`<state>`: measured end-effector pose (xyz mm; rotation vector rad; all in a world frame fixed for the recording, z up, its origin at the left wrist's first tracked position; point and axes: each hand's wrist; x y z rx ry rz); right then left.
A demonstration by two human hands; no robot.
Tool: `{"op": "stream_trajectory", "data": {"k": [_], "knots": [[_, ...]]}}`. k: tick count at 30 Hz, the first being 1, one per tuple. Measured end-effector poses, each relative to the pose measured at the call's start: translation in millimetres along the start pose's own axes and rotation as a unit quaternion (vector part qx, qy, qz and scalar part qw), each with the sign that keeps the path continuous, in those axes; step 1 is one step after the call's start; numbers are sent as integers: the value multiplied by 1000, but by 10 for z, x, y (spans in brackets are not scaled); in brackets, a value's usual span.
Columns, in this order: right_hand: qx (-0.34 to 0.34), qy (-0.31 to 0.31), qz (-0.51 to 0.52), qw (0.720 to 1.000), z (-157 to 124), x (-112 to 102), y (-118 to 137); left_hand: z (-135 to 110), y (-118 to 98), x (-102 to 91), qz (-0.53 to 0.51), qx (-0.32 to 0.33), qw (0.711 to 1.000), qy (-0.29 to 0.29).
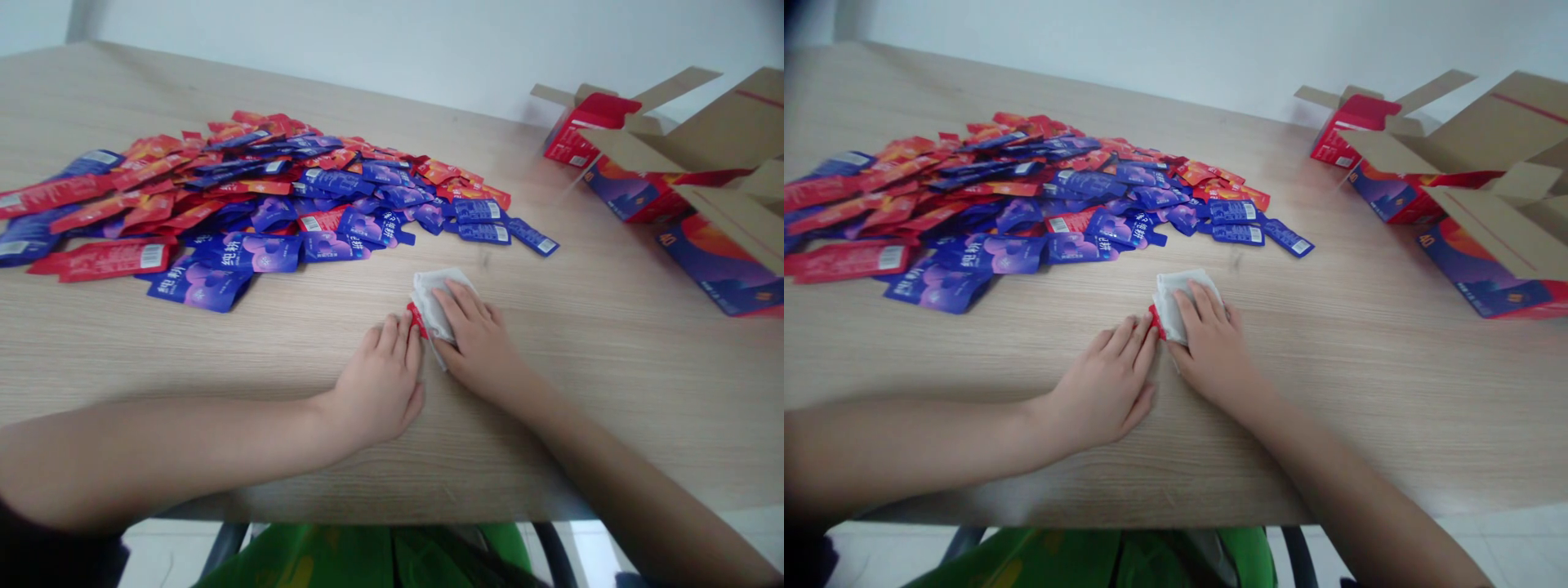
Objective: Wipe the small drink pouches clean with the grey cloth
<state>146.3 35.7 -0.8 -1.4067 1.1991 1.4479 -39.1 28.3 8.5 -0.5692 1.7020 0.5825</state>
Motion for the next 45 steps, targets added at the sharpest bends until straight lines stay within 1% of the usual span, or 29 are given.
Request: {"op": "stream_trajectory", "data": {"k": [3, 6, 8, 10, 12, 13, 18, 20, 22, 26, 28, 30, 34, 37, 39, 42, 44, 45], "knots": [[51, -11, 5, 999, 40, -5, -114, -10, 4, 7, -6, 1, 1000, 6], [58, -15, -7, 998, 44, 23, -69, -15, 3, 4, -7, 0, 1000, 6], [33, -14, -18, 999, 24, 45, 26, -12, 0, -2, -6, -1, 1000, 1], [-10, -4, -23, 1000, 0, 54, 107, -6, -1, -6, -3, -2, 1000, -1], [-37, 6, -21, 999, -12, 46, 124, -1, -2, -6, 2, -2, 1000, -1], [-37, 9, -19, 999, -10, 37, 102, 0, -3, -5, 4, -3, 1000, -1], [40, -8, -8, 999, 50, 3, -135, -8, -4, 4, 1, -2, 1000, 0], [50, -18, -8, 999, 65, 16, -162, -13, -4, 9, 0, -3, 1000, -2], [37, -19, -14, 999, 60, 40, -112, -15, -3, 11, 2, -4, 1000, -6], [-33, -6, -26, 999, 15, 72, 72, -10, -2, 5, 5, -1, 1000, -11], [-46, -2, -27, 999, 2, 64, 97, -8, -2, 1, 4, 1, 1000, -10], [-24, -3, -24, 999, 6, 44, 46, -7, -1, 2, 3, 0, 1000, -9], [59, -15, -7, 998, 41, 7, -137, -10, 1, 9, -3, 2, 1000, 2], [79, -19, -5, 997, 51, 16, -147, -14, -1, 7, -1, 1, 1000, 4], [60, -21, -14, 998, 38, 37, -67, -16, -3, -1, 4, 0, 1000, 0], [-1, -12, -25, 1000, 2, 66, 81, -12, -5, -13, 8, 0, 1000, -4], [-29, -4, -25, 999, -16, 69, 123, -6, -5, -15, 9, 3, 1000, -4], [-31, -1, -23, 999, -19, 65, 116, -2, -5, -13, 8, 4, 1000, -5]]}}
Point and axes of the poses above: each hand's wrist, its own z-axis towards the middle knuckle, its own x-axis out of the palm, y = z × x, and after that the axes turned 11 degrees about y, right-handed
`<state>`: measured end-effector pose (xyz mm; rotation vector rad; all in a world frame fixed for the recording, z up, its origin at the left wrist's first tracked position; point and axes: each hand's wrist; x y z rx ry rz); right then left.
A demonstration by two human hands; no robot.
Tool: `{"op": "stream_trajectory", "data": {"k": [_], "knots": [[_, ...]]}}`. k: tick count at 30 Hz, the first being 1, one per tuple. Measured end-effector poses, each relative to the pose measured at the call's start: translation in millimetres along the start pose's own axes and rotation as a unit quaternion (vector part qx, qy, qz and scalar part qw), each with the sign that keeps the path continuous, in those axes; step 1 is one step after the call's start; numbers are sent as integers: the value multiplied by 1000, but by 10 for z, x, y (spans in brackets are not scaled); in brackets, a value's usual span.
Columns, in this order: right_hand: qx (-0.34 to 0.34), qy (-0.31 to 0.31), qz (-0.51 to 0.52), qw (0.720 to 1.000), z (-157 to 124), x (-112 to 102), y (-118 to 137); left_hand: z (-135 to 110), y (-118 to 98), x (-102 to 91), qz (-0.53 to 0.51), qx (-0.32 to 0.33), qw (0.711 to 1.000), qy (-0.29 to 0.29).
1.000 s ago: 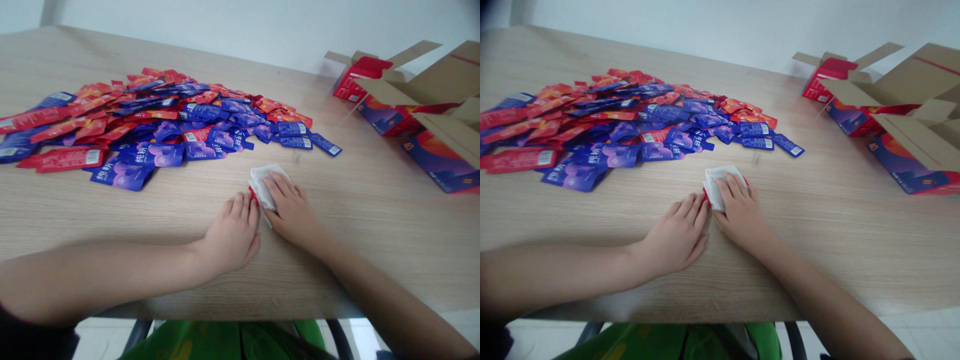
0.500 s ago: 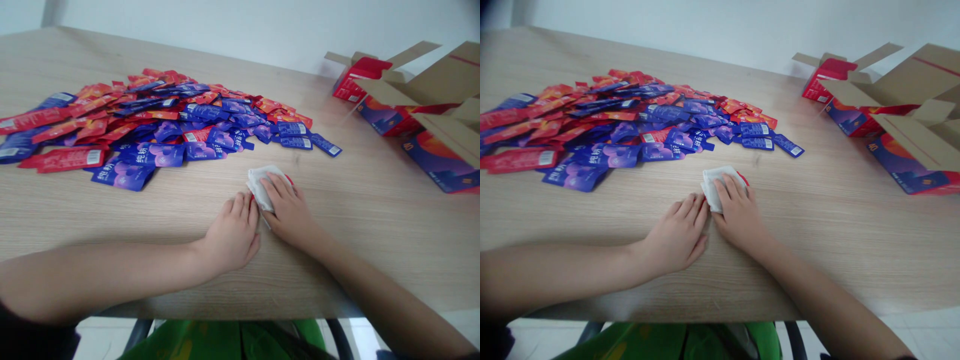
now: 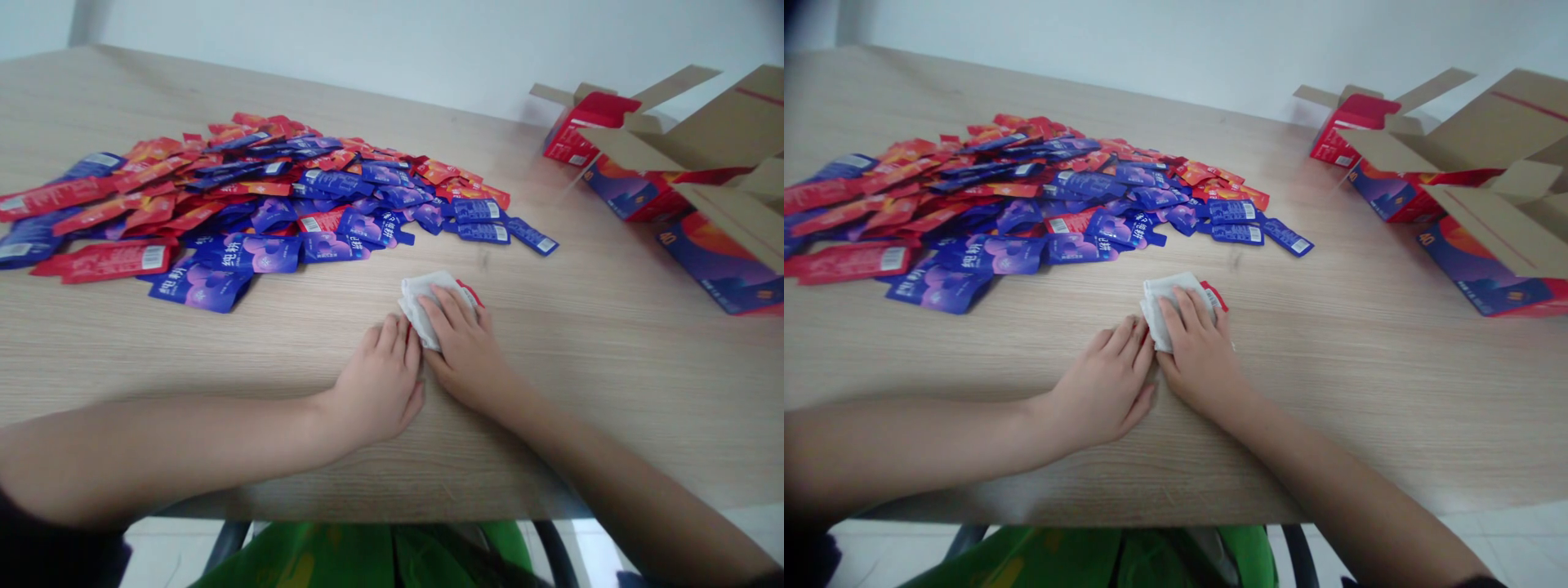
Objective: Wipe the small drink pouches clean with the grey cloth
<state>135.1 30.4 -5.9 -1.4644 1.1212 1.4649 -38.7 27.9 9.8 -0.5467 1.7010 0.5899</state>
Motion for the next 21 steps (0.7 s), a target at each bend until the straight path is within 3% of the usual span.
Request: {"op": "stream_trajectory", "data": {"k": [8, 11, 17, 21], "knots": [[115, -13, 31, 993, 63, -38, -311, 3, 3, 20, -2, -4, 1000, 9], [107, -23, 15, 994, 67, -17, -238, -5, 1, 20, 0, -3, 1000, 6], [21, -17, 0, 1000, 24, -1, -33, 8, -6, 26, -7, 1, 1000, 5], [54, -9, 12, 998, 34, -25, -160, 13, 2, 18, -3, -2, 1000, 13]]}}
Point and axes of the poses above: each hand's wrist, its own z-axis towards the middle knuckle, its own x-axis out of the palm, y = z × x, and after that the axes turned 11 degrees about y, right-handed
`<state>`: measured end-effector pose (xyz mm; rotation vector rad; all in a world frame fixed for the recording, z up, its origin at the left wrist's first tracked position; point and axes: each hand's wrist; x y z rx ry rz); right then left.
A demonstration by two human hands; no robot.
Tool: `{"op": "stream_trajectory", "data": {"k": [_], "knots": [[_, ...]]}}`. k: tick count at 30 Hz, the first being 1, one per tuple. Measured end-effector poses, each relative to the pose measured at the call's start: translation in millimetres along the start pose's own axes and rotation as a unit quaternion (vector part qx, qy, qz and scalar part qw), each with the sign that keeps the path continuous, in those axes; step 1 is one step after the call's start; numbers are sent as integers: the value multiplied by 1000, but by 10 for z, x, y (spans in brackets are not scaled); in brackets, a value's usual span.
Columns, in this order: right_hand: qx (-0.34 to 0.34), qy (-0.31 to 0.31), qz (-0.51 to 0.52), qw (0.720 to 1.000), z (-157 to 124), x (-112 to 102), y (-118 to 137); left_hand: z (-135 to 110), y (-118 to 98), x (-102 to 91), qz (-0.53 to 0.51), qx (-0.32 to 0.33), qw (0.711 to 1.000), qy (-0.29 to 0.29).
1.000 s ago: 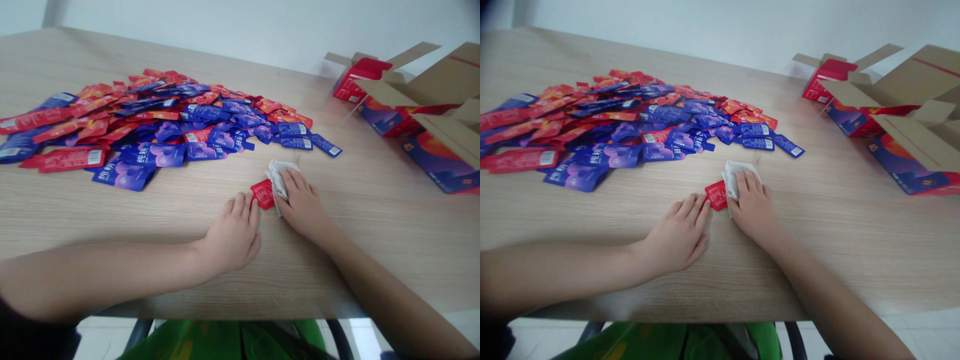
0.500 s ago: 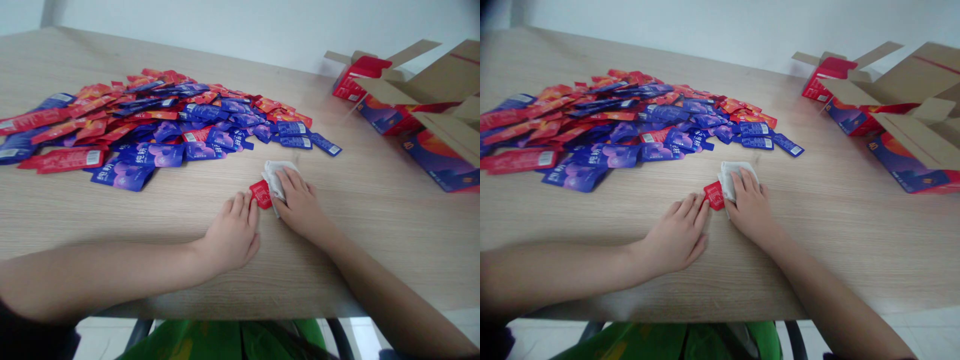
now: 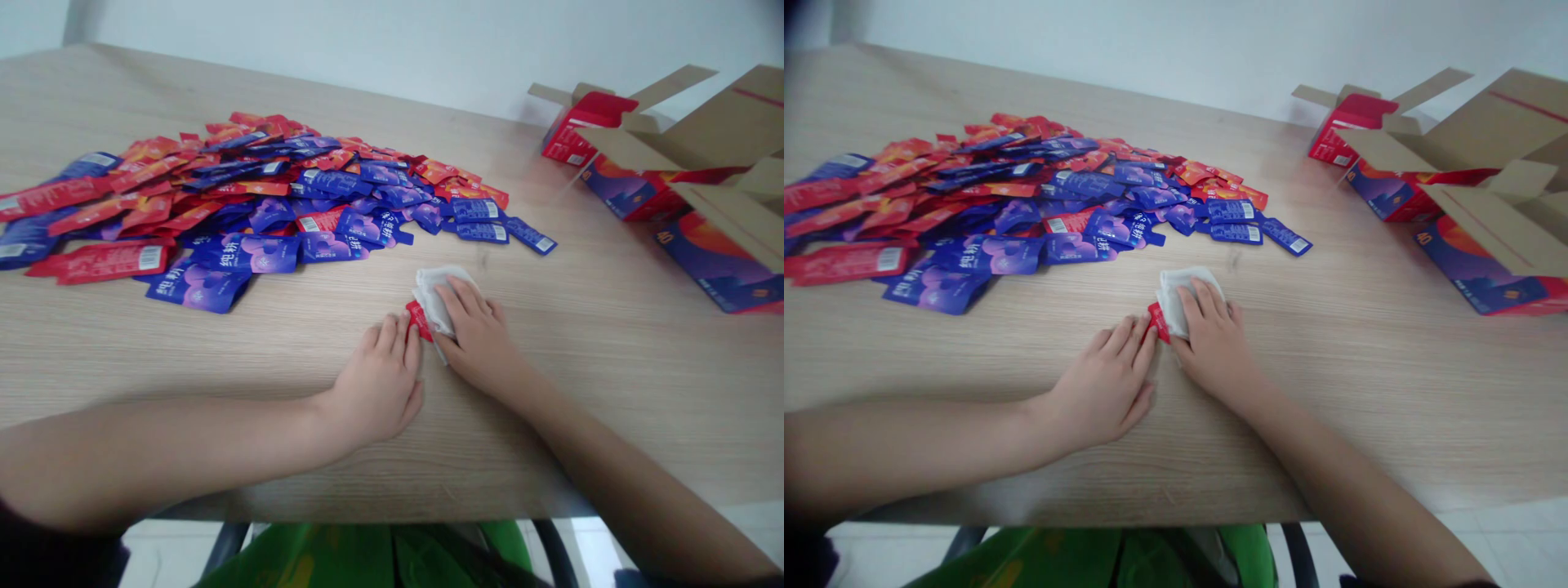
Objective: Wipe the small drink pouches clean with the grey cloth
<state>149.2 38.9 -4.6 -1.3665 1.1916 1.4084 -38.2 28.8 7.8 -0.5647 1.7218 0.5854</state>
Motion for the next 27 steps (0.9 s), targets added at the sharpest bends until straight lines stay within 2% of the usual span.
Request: {"op": "stream_trajectory", "data": {"k": [5, 16, 22, 27], "knots": [[51, -8, 5, 999, 48, -15, -146, -11, 5, -7, 3, -1, 1000, 4], [51, 0, 11, 999, 73, -8, -186, -31, 3, -6, -8, -3, 1000, 0], [57, -20, -17, 998, 54, 34, -57, -36, -11, -3, -7, -3, 1000, -2], [-3, -24, -21, 999, -32, 67, 161, -22, -11, -17, -2, -2, 1000, -11]]}}
Point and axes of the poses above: each hand's wrist, its own z-axis towards the middle knuckle, its own x-axis out of the palm, y = z × x, and after that the axes turned 11 degrees about y, right-handed
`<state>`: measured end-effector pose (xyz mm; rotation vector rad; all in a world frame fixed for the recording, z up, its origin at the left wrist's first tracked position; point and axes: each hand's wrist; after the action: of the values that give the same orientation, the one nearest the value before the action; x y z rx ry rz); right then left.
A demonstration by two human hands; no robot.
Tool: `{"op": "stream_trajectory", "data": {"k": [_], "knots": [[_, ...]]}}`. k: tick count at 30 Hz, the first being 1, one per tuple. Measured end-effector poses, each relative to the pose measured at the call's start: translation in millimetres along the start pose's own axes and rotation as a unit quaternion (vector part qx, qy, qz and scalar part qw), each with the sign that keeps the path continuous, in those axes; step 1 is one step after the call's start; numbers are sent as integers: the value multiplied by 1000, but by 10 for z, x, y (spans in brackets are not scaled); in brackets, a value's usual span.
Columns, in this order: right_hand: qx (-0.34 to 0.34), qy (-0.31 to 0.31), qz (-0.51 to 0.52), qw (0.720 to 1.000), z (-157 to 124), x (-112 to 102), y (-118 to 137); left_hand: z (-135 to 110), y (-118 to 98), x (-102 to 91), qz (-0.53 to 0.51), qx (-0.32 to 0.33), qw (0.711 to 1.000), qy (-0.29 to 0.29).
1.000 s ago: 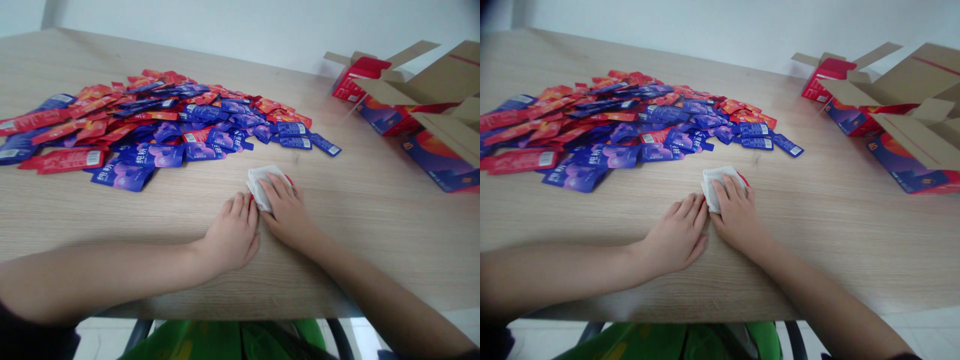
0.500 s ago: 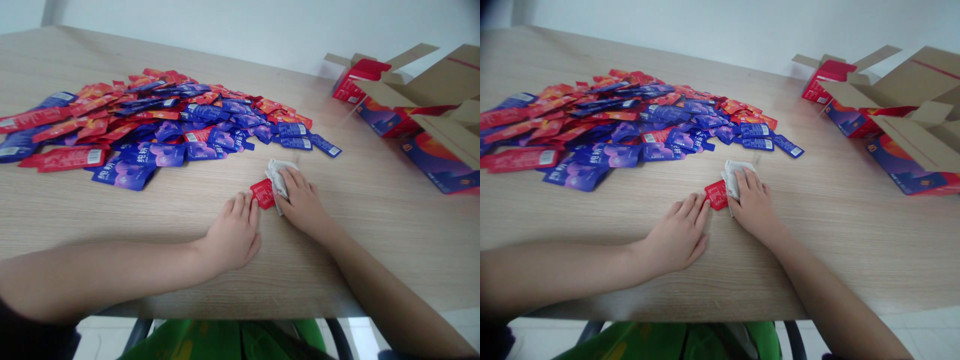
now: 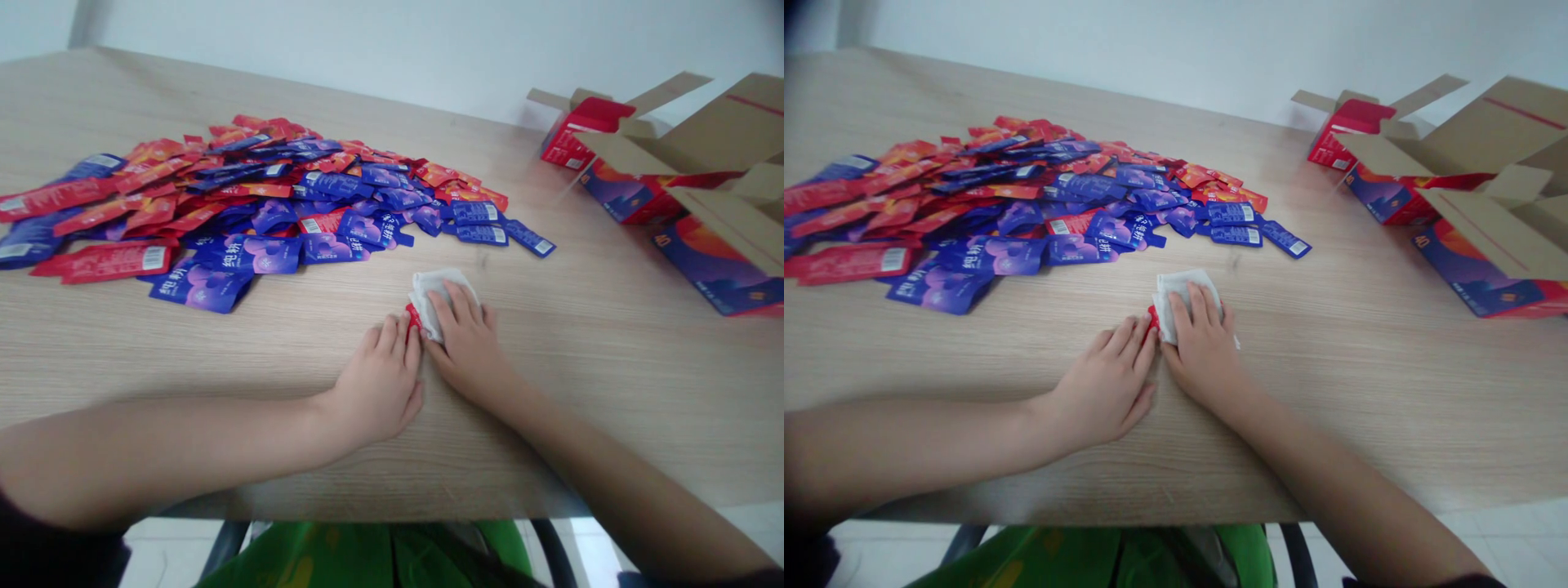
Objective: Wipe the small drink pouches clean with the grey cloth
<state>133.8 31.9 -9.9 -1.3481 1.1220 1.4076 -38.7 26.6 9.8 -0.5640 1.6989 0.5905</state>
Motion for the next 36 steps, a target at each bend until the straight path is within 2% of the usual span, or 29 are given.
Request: {"op": "stream_trajectory", "data": {"k": [3, 5, 10, 12, 15, 19, 21, 27, 30, 33, 36], "knots": [[-49, 10, 6, 999, -36, -11, 40, 18, 3, 0, 4, -1, 1000, 6], [-54, 17, 10, 998, -28, -26, -20, 29, 5, 5, 3, 0, 1000, 4], [22, 13, 26, 999, 63, -46, -309, 31, 13, 17, -8, 5, 1000, 4], [40, 7, 30, 999, 86, -39, -350, 25, 16, 16, -12, 5, 1000, 8], [30, 7, 22, 999, 73, -26, -257, 19, 16, 9, -16, 1, 1000, 6], [-43, 22, 11, 999, 9, -31, -51, 26, 13, -3, -15, 1, 1000, 8], [-62, 26, 13, 998, -4, -42, -35, 30, 12, -3, -13, 4, 1000, 6], [16, 16, 33, 999, 71, -61, -306, 20, 15, 11, -12, 5, 1000, 4], [37, 6, 34, 999, 91, -51, -330, 9, 18, 5, -14, 7, 1000, 10], [16, 8, 23, 1000, 60, -40, -206, 7, 19, -3, -15, 8, 1000, 4], [-40, 20, 15, 999, 14, -43, -72, 14, 19, -4, -17, 5, 1000, 3]]}}
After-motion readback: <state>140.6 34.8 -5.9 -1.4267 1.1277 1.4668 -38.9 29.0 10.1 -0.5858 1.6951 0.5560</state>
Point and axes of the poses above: each hand's wrist, its own z-axis towards the middle knuckle, its own x-axis out of the palm, y = z × x, and after that the axes turned 11 degrees about y, right-handed
